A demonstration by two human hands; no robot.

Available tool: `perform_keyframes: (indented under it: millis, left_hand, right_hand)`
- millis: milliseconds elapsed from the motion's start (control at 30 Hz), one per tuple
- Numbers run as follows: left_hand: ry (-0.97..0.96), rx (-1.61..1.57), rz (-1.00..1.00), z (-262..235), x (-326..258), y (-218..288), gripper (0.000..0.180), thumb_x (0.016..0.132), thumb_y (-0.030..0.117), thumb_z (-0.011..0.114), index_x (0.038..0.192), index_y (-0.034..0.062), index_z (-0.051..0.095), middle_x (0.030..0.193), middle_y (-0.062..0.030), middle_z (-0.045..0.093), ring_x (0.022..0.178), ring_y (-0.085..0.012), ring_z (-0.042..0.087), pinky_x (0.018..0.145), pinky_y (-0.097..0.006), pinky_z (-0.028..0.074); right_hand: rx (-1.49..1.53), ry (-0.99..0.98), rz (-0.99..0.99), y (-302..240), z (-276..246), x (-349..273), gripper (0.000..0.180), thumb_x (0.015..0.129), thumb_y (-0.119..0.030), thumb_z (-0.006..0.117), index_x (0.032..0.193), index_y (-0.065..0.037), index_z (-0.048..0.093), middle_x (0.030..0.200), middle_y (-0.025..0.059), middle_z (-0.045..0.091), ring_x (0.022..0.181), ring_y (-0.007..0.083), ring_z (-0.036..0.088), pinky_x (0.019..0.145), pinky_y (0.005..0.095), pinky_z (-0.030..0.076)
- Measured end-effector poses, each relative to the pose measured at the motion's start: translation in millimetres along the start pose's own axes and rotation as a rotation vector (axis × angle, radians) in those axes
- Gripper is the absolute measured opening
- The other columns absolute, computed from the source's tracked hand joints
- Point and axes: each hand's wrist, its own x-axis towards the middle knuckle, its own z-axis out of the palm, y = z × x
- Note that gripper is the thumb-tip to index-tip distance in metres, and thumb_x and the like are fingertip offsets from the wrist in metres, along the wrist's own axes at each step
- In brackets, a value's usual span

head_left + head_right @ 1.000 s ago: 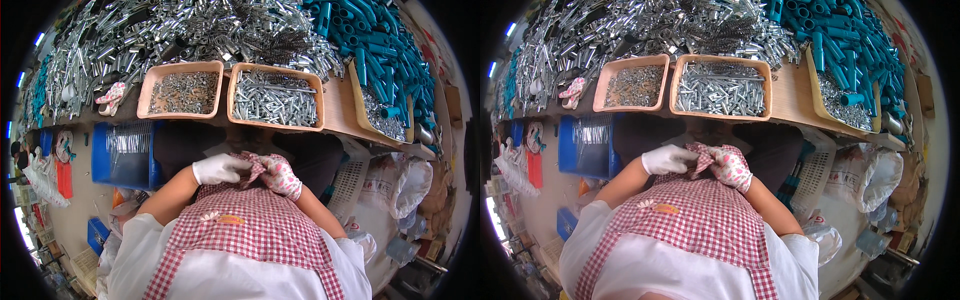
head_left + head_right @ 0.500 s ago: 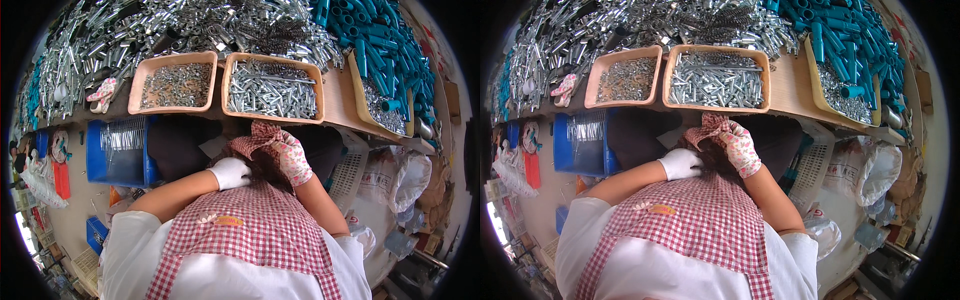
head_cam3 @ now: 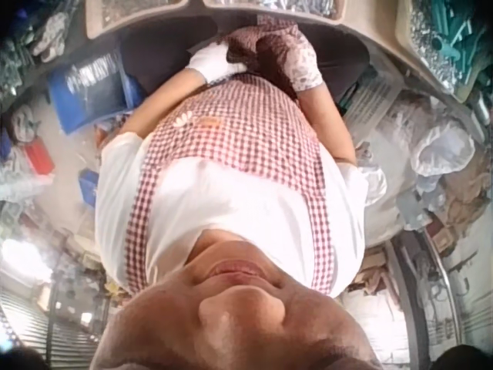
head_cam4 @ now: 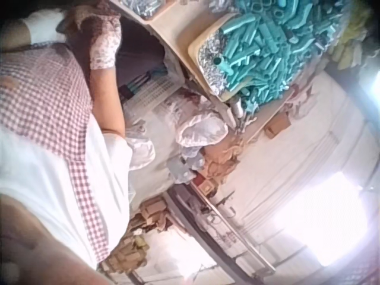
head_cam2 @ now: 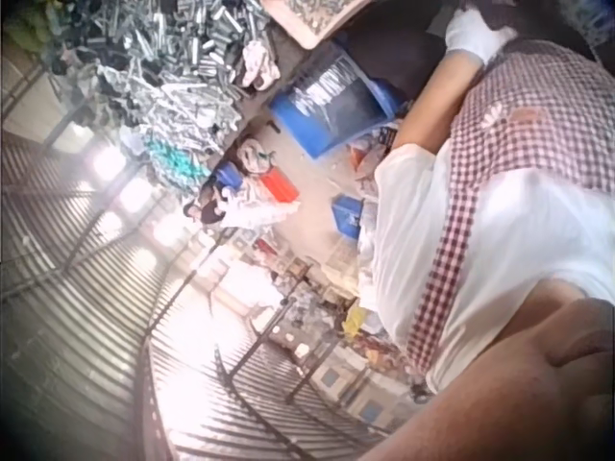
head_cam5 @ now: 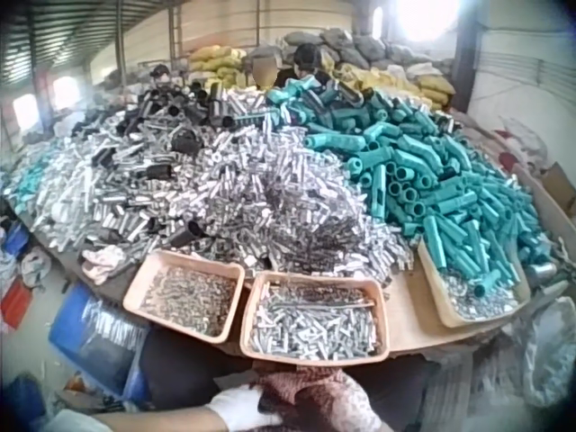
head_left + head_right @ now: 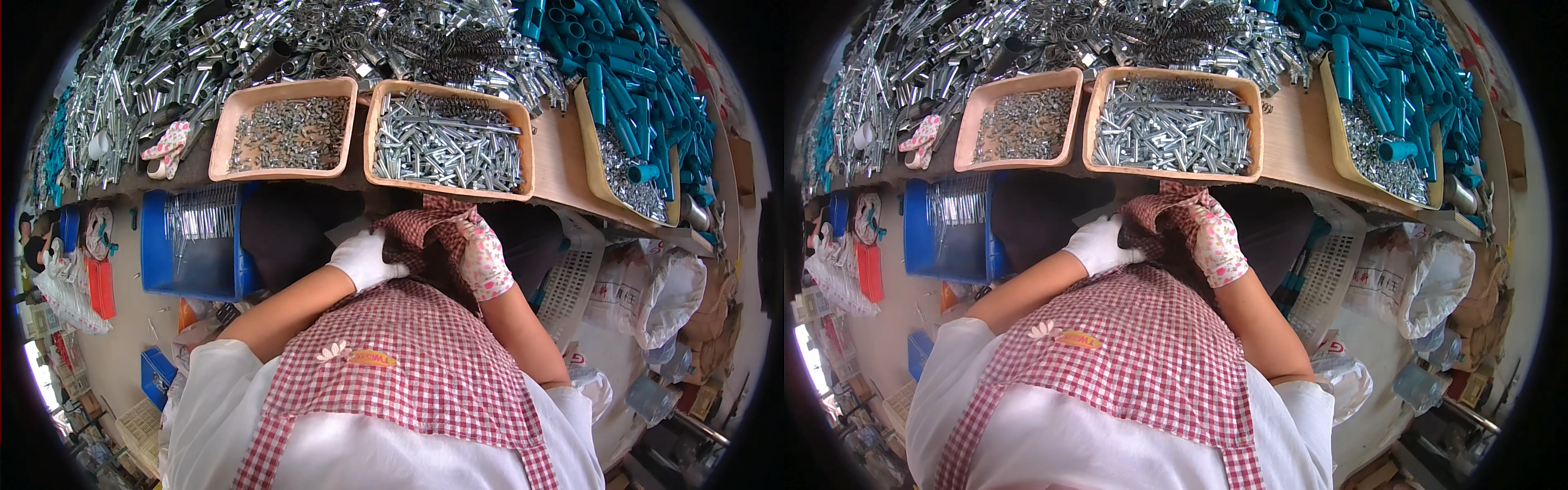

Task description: The person assembles tools by fitting metal tubes and fasteners into plastic handles by hand and placing the completed tools into a basket.

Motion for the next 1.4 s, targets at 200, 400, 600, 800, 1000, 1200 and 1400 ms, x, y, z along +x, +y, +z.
perform_keyframes:
  millis: [200, 400, 600, 800, 1000, 1200, 1400]
  left_hand:
    - [-0.424, -0.267, -0.082, -22, 8, 2, 0.041, 0.085, 0.041, 0.063, 0.087, 0.0004, 0.07, 0.08, -0.0202, 0.068, 0.08, -0.0341, 0.067, 0.077, -0.044, 0.051]
    - [-0.178, -0.755, -0.011, -43, 7, 18, 0.023, 0.093, 0.017, 0.056, 0.102, -0.0035, 0.061, 0.086, -0.0103, 0.065, 0.081, -0.0185, 0.063, 0.074, -0.031, 0.05]
    - [-0.386, -0.684, 0.44, -11, 2, 46, 0.025, 0.09, 0.018, 0.058, 0.107, -0.0009, 0.059, 0.103, -0.0148, 0.064, 0.097, -0.0249, 0.062, 0.087, -0.035, 0.049]
    - [-0.454, -0.495, 0.648, -1, 4, 44, 0.038, 0.085, 0.021, 0.055, 0.119, 0.0046, 0.062, 0.114, -0.0226, 0.064, 0.102, -0.0338, 0.064, 0.091, -0.042, 0.05]
    - [0.241, 0.063, 0.717, -48, -17, 46, 0.015, 0.076, 0.014, 0.058, 0.087, 0.0135, 0.069, 0.076, -0.004, 0.061, 0.069, -0.0226, 0.061, 0.061, -0.035, 0.049]
    - [0.636, -0.021, 0.498, -44, -14, 32, 0.057, 0.056, 0.015, 0.084, 0.108, 0.0084, 0.064, 0.117, -0.0112, 0.054, 0.111, -0.0338, 0.052, 0.091, -0.041, 0.048]
    - [0.17, -0.334, 0.261, -67, -6, 25, 0.116, 0.053, 0.022, 0.09, 0.148, 0.007, 0.025, 0.134, -0.0188, 0.046, 0.123, -0.0366, 0.049, 0.102, -0.043, 0.044]
  right_hand:
    - [-0.03, 0.037, 0.01, 3, -13, 4, 0.035, 0.098, -0.006, 0.043, 0.131, -0.002, 0.052, 0.127, 0.0132, 0.06, 0.114, 0.0267, 0.06, 0.101, 0.0409, 0.048]
    - [0.106, 0.301, -0.004, -6, 0, 11, 0.023, 0.098, -0.006, 0.047, 0.118, -0.001, 0.057, 0.111, 0.0117, 0.066, 0.098, 0.0252, 0.065, 0.088, 0.0374, 0.053]
    - [-0.265, 0.2, -0.021, -3, 0, 17, 0.029, 0.097, -0.008, 0.053, 0.125, 0.0, 0.053, 0.114, 0.0139, 0.064, 0.105, 0.0254, 0.063, 0.091, 0.0398, 0.052]
    - [-1.386, -0.644, -0.098, -23, 30, -9, 0.028, 0.099, -0.014, 0.052, 0.12, 0.001, 0.063, 0.118, 0.014, 0.065, 0.107, 0.0212, 0.061, 0.095, 0.0338, 0.046]
    - [-0.516, -0.697, 0.282, -37, 20, -28, 0.052, 0.092, -0.028, 0.069, 0.136, -0.006, 0.052, 0.129, 0.0044, 0.058, 0.117, 0.0161, 0.053, 0.1, 0.0349, 0.042]
    - [-1.329, -0.641, -0.173, -21, 28, -28, 0.047, 0.08, -0.009, 0.068, 0.127, -0.009, 0.058, 0.112, 0.0157, 0.065, 0.104, 0.0333, 0.062, 0.09, 0.0385, 0.048]
    - [-1.448, -0.618, -0.37, -30, 27, -22, 0.027, 0.08, -0.007, 0.066, 0.106, -0.009, 0.069, 0.1, 0.0143, 0.066, 0.095, 0.0355, 0.063, 0.081, 0.0409, 0.052]
